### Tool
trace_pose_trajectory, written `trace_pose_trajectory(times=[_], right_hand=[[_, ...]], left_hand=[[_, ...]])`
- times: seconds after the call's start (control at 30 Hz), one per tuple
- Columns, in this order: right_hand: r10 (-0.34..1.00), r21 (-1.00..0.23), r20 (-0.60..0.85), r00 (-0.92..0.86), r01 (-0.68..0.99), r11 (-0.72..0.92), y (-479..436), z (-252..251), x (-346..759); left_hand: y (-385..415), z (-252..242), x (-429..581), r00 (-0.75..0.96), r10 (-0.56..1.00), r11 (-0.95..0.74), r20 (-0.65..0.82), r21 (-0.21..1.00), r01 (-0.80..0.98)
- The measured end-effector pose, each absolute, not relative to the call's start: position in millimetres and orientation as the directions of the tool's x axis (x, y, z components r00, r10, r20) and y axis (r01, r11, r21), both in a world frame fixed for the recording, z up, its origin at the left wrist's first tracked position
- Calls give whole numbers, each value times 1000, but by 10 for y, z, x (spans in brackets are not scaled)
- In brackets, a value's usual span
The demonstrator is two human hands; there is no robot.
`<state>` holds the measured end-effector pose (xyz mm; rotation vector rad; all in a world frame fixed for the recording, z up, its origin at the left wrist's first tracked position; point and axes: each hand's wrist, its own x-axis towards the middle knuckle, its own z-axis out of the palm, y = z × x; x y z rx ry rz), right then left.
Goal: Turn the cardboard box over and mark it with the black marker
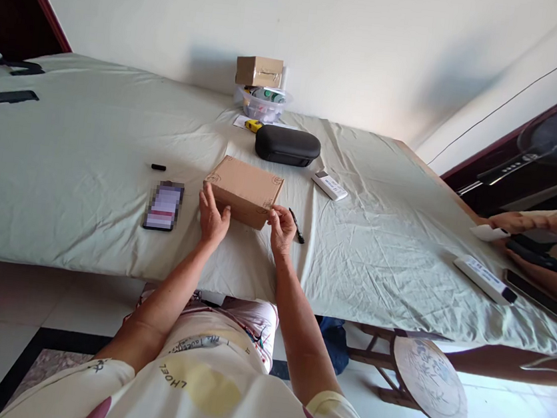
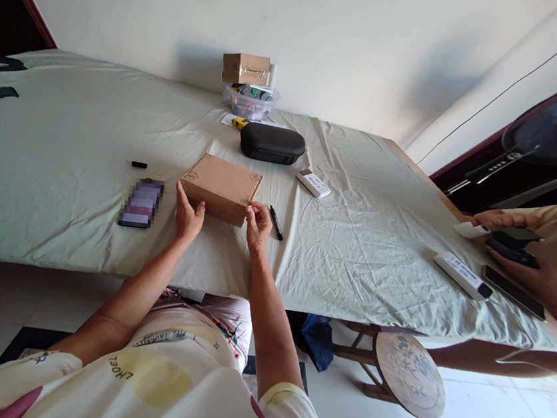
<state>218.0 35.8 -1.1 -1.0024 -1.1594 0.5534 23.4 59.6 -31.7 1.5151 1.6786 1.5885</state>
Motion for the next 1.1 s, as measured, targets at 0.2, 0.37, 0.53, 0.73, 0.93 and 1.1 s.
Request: trace_pose_trajectory(times=[0.2, 0.37, 0.53, 0.73, 0.93, 1.1], right_hand=[[832, -875, 482, 275, 105, 472, 304, -42, 2081], [871, -872, 480, 103, 167, 461, 252, -99, 1929], [831, -820, 545, 117, 283, 498, 215, -99, 1876], [810, -853, 502, 304, 329, 405, 227, -22, 1965], [728, -894, 449, 518, 269, 359, 323, 39, 2222], [680, -908, 419, 602, 256, 332, 378, 31, 2370]], left_hand=[[527, -232, 234, -251, 861, -289, 443, 831, 475], [410, -243, 397, -44, 805, -516, 592, 733, 443], [330, -246, 508, 10, 773, -573, 634, 691, 441], [364, -227, 478, -31, 734, -596, 679, 665, 451], [364, -203, 479, -51, 753, -573, 656, 693, 437], [420, -195, 379, -90, 762, -561, 642, 723, 403]])
